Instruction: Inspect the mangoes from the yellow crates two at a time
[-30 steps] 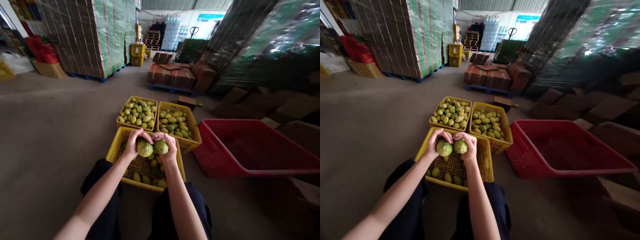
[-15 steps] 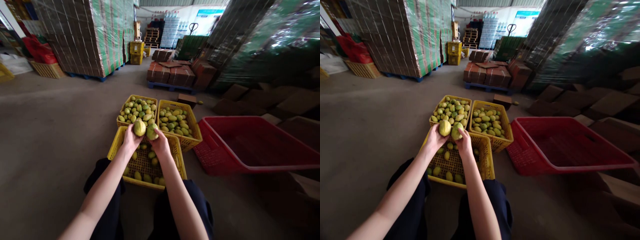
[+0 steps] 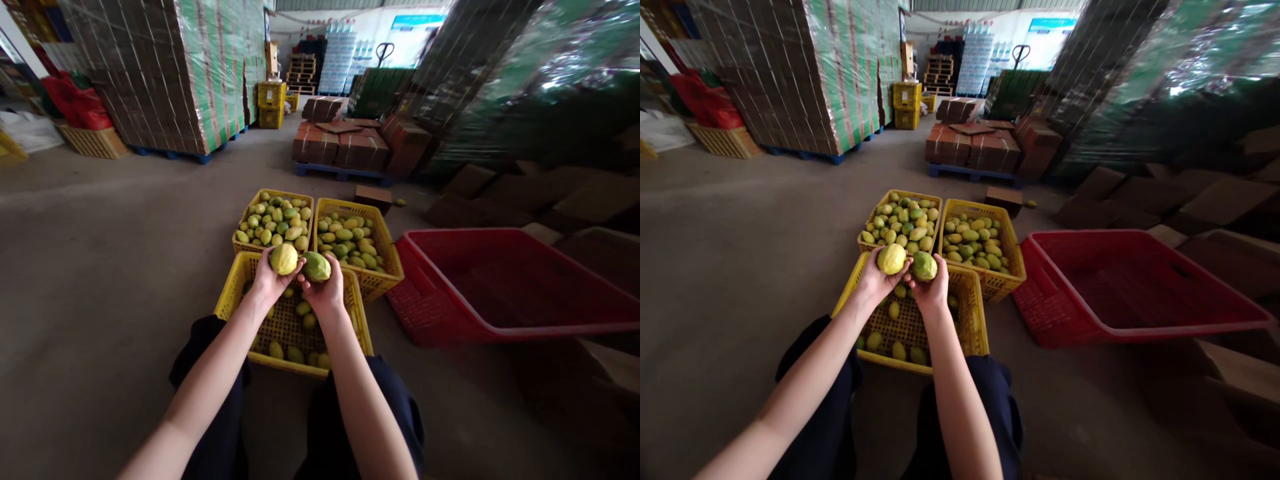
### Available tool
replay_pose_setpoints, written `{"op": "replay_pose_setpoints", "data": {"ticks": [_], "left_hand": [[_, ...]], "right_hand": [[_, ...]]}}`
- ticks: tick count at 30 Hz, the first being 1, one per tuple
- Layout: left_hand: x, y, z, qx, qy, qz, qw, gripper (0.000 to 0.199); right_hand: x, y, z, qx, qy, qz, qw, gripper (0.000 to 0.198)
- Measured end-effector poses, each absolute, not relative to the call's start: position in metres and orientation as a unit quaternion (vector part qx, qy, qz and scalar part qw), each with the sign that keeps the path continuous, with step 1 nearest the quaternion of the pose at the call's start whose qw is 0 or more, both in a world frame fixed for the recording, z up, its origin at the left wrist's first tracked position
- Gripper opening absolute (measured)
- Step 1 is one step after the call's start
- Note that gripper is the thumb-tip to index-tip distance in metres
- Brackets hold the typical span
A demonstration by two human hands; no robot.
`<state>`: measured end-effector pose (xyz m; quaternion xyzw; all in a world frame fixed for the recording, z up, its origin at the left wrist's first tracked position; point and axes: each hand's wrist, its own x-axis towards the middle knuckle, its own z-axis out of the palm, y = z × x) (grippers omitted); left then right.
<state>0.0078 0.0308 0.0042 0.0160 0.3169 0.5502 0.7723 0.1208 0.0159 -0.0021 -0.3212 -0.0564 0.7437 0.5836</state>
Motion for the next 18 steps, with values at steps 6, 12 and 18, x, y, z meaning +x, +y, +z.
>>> {"op": "replay_pose_setpoints", "data": {"ticks": [6,12,18], "left_hand": [[0.01,0.035,0.001,0.001,0.314,0.554,0.771,0.042],[0.007,0.026,0.004,0.025,0.214,0.544,0.811,0.039],[0.006,0.019,0.008,0.028,0.164,0.608,0.776,0.033]], "right_hand": [[0.123,0.016,0.001,-0.352,-0.016,0.749,0.561,0.034],[0.129,0.015,-0.008,-0.256,-0.051,0.751,0.607,0.033],[0.131,0.01,-0.008,-0.167,-0.116,0.713,0.671,0.028]]}}
